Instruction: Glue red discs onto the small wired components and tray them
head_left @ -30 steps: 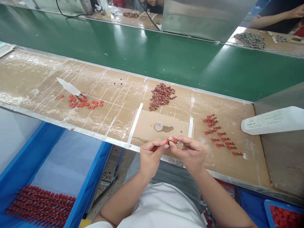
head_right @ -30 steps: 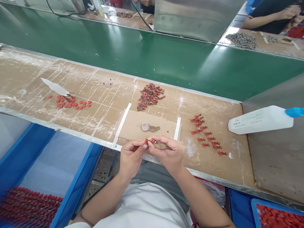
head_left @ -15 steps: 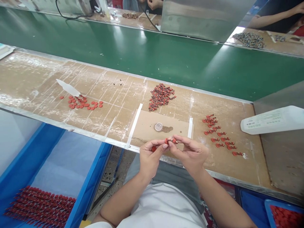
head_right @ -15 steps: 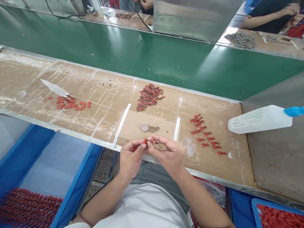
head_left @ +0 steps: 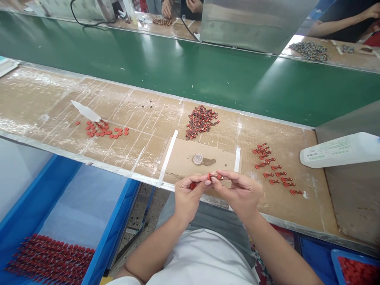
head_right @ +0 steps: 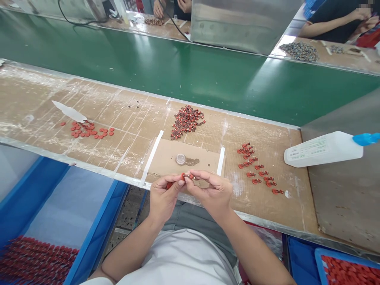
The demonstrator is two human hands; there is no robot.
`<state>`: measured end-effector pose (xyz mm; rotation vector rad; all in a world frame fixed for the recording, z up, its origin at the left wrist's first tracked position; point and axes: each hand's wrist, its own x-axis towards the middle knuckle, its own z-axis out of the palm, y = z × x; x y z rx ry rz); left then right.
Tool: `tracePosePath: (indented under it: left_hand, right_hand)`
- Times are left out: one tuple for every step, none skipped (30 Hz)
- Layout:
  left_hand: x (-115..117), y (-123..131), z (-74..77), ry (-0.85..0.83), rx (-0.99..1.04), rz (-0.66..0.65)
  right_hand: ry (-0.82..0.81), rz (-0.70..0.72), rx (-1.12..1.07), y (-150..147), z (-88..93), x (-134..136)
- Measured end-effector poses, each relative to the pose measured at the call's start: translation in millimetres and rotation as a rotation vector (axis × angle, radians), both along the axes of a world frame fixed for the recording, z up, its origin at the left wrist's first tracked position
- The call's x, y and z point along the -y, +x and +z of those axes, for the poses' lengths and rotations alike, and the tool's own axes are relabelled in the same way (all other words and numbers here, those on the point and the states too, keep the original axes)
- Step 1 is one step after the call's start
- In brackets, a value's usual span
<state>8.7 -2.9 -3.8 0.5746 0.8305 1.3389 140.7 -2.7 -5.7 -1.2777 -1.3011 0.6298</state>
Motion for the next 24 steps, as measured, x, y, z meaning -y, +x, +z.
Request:
tracePosePath:
  left_hand:
    - [0.1,0.1,0.0,-0.003,-0.004,0.001]
    - [0.3,0.3,-0.1,-0.005,-0.01,0.005]
    - [0.7,0.6,-0.2,-0.007,-0.017,0.01]
    - [1.1,0.9,-0.3,-0.01,-0.023,0.016]
    - [1.6,1.3,-0.4,-0.014,-0.027,0.021]
    - [2.1,1.8,-0.6,-0.019,-0.031,0.025]
    - [2.6,2.2,-0.7,-0.024,-0.036,0.029]
    - [3.0,2.6,-0.8,-0.027,-0.045,0.032]
    - [3.3,2.9,-1.0,-0.025,-0.058,0.038]
    - [3.5,3.1,-1.1,-0.015,-0.077,0.045]
    - [3.6,3.2,-1.4,0.0,-0.1,0.054]
    - [3.6,3.0,-1.6,0.021,-0.125,0.063]
    - [3.4,2.7,-1.8,0.041,-0.149,0.071]
    - [3.3,2.3,-1.9,0.06,-0.17,0.077]
    - [3.0,1.8,-2.1,0.074,-0.186,0.081]
    - [2.8,1.3,-2.2,0.082,-0.192,0.081]
    - [2.6,0.9,-2.3,0.086,-0.188,0.076]
    - [2.5,0.6,-2.4,0.088,-0.176,0.066]
    - [2.4,0.5,-2.6,0.085,-0.161,0.056]
    - [2.5,0.6,-2.7,0.08,-0.146,0.047]
    - [2.6,0.8,-2.9,0.072,-0.135,0.04]
    - [2.8,1.1,-3.2,0.066,-0.13,0.04]
    - [3.0,1.4,-3.4,0.062,-0.132,0.044]
    - [3.2,1.6,-3.7,0.061,-0.138,0.05]
  right_hand:
    - [0.003,0.012,-0.004,0.0,1.0,0.0]
    - [0.012,0.025,-0.012,-0.2,2.0,-0.1]
    - [0.024,0.036,-0.023,-0.6,2.9,-0.2]
    - [0.035,0.042,-0.032,-1.3,3.8,-0.3]
    - [0.043,0.045,-0.039,-2.1,4.6,-0.5]
    - [0.046,0.046,-0.045,-2.9,5.3,-0.6]
    - [0.046,0.046,-0.049,-3.7,5.7,-0.9]
    - [0.044,0.046,-0.051,-4.5,6.0,-1.1]
    - [0.046,0.045,-0.052,-5.2,6.0,-1.5]
    - [0.051,0.043,-0.051,-5.7,5.7,-2.0]
    - [0.057,0.041,-0.051,-6.2,5.2,-2.5]
    - [0.063,0.037,-0.048,-6.5,4.5,-3.1]
    - [0.069,0.032,-0.047,-6.7,3.7,-3.6]
    - [0.074,0.028,-0.047,-6.9,3.0,-4.1]
    - [0.079,0.028,-0.051,-7.0,2.4,-4.5]
    - [0.081,0.031,-0.057,-7.1,2.0,-4.7]
    - [0.083,0.036,-0.064,-7.2,1.9,-4.9]
    - [0.086,0.044,-0.073,-7.3,2.0,-4.9]
    - [0.085,0.053,-0.083,-7.4,2.5,-4.9]
    - [0.085,0.062,-0.092,-7.5,3.1,-4.9]
    - [0.084,0.069,-0.099,-7.5,3.9,-5.0]
    - [0.085,0.076,-0.103,-7.6,4.8,-5.1]
    - [0.086,0.083,-0.104,-7.7,5.7,-5.3]
    - [0.088,0.089,-0.106,-7.8,6.7,-5.6]
